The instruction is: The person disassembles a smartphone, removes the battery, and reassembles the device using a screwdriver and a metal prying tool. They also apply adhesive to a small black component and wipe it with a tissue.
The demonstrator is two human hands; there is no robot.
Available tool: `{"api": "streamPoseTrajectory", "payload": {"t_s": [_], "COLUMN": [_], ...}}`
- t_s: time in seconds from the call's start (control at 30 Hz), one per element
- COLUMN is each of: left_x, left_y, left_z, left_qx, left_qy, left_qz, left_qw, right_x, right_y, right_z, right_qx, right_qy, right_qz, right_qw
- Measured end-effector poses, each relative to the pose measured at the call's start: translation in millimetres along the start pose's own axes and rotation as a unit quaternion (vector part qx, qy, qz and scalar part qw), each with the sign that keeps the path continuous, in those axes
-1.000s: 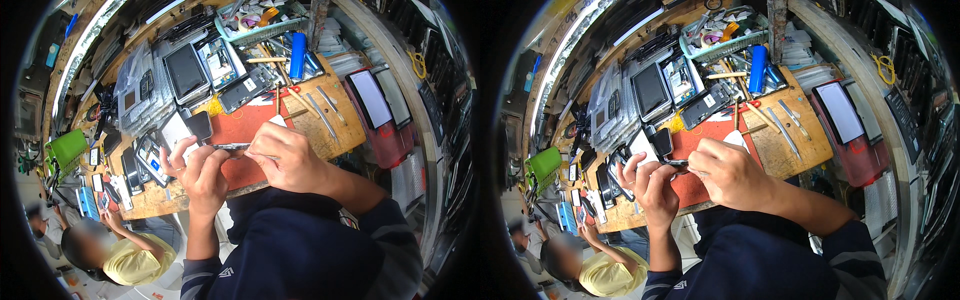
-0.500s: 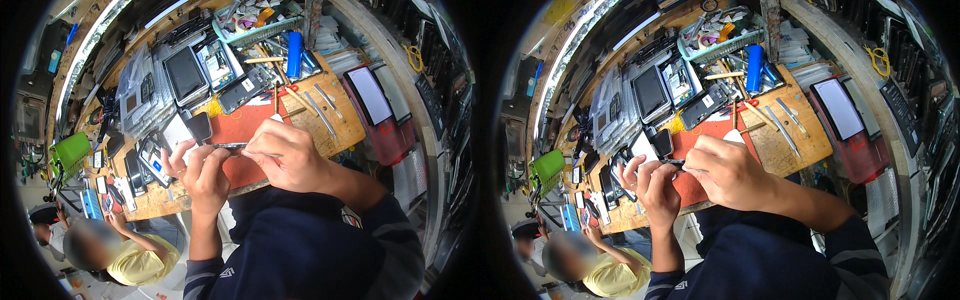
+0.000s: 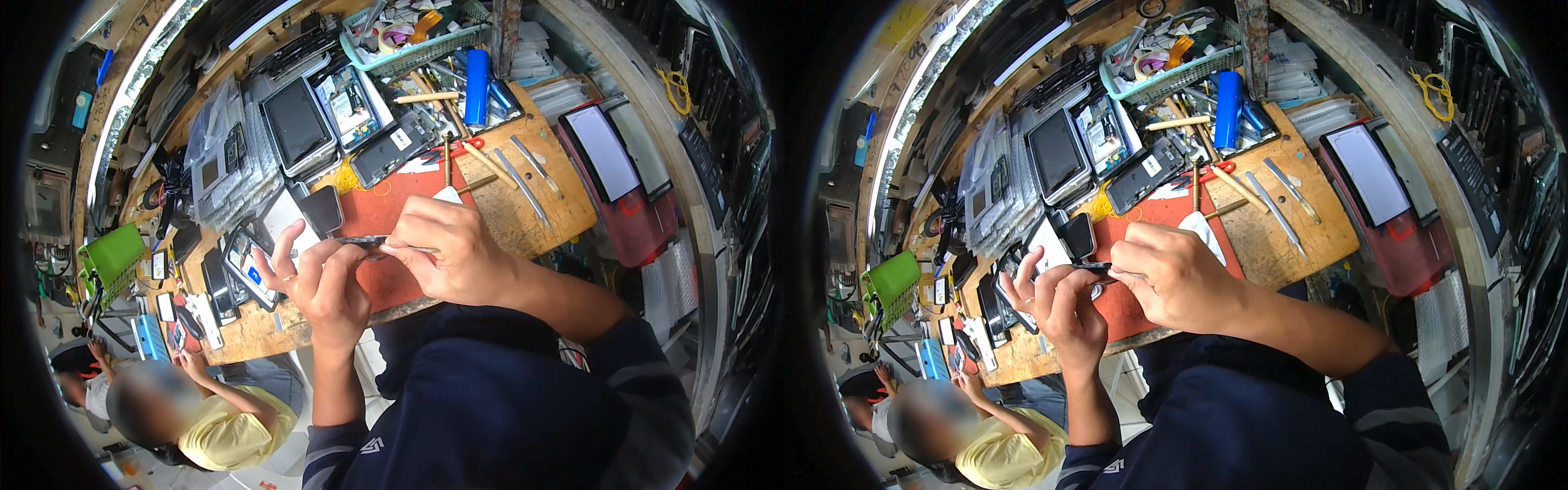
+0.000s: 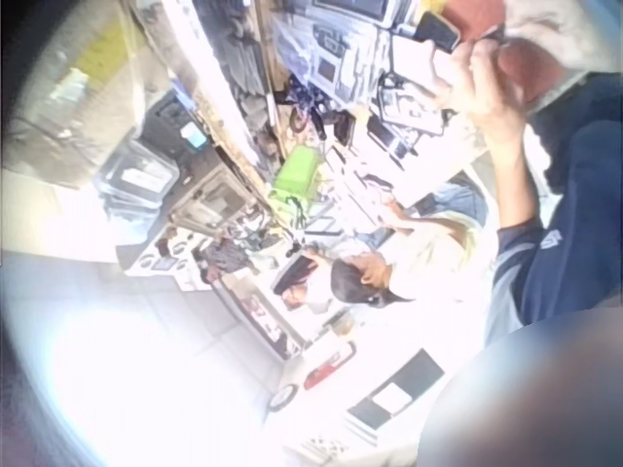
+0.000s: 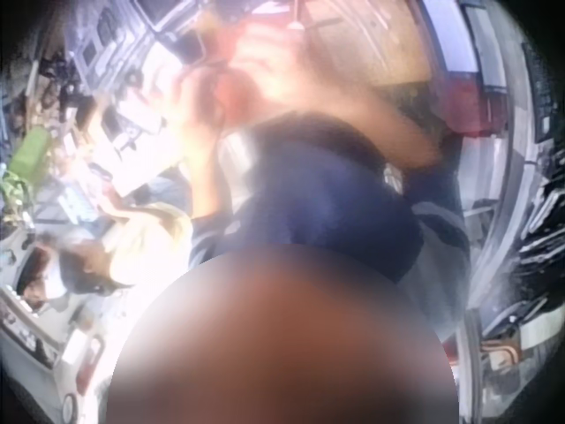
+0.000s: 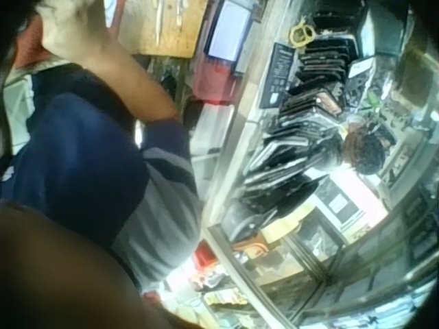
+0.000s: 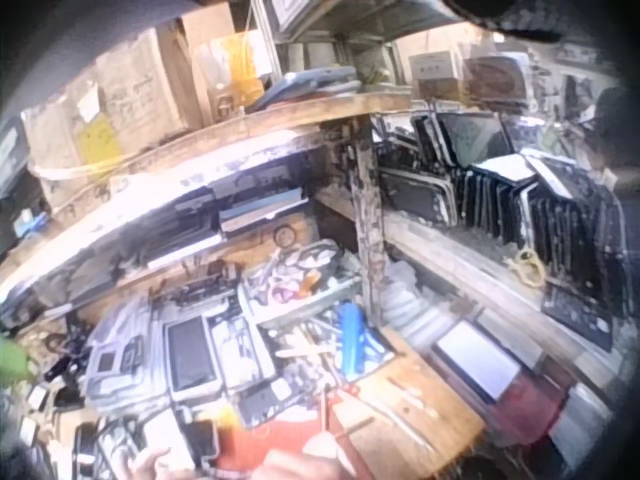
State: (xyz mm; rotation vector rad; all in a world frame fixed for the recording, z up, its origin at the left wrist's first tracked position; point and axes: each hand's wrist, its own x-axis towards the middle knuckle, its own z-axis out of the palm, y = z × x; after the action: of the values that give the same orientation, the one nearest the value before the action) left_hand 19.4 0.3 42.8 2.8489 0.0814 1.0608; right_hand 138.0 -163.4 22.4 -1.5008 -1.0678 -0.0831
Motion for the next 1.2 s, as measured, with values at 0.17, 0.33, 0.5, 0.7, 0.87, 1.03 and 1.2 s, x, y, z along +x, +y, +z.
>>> {"api": "streamPoseTrajectory", "payload": {"t_s": [0.17, 0.33, 0.5, 0.7, 0.87, 1.03, 1.2], "left_x": [0, -5, -6, -4, -4, -5, -9], "left_y": [6, 10, 9, 12, 11, 11, 9], "left_z": [1, 2, -1, 0, 2, 5, 4], "left_qx": [0.068, 0.080, 0.064, 0.056, 0.051, 0.057, 0.047], "left_qy": [0.004, 0.013, -0.007, -0.009, -0.002, 0.010, 0.001], "left_qz": [-0.006, -0.003, -0.017, -0.017, -0.014, -0.007, -0.009], "left_qw": [0.998, 0.997, 0.998, 0.998, 0.999, 0.998, 0.999], "right_x": [1, -7, -7, -6, -7, -5, -5], "right_y": [-1, -14, -27, -29, -26, -24, -26], "right_z": [-10, -17, -24, -32, -27, -23, -17], "right_qx": [0.009, -0.021, -0.033, -0.091, -0.059, -0.060, -0.095], "right_qy": [-0.021, 0.011, 0.045, -0.041, 0.015, 0.005, -0.012], "right_qz": [0.009, -0.038, -0.098, -0.050, -0.074, -0.065, -0.052], "right_qw": [1.000, 0.999, 0.994, 0.994, 0.995, 0.996, 0.994]}}
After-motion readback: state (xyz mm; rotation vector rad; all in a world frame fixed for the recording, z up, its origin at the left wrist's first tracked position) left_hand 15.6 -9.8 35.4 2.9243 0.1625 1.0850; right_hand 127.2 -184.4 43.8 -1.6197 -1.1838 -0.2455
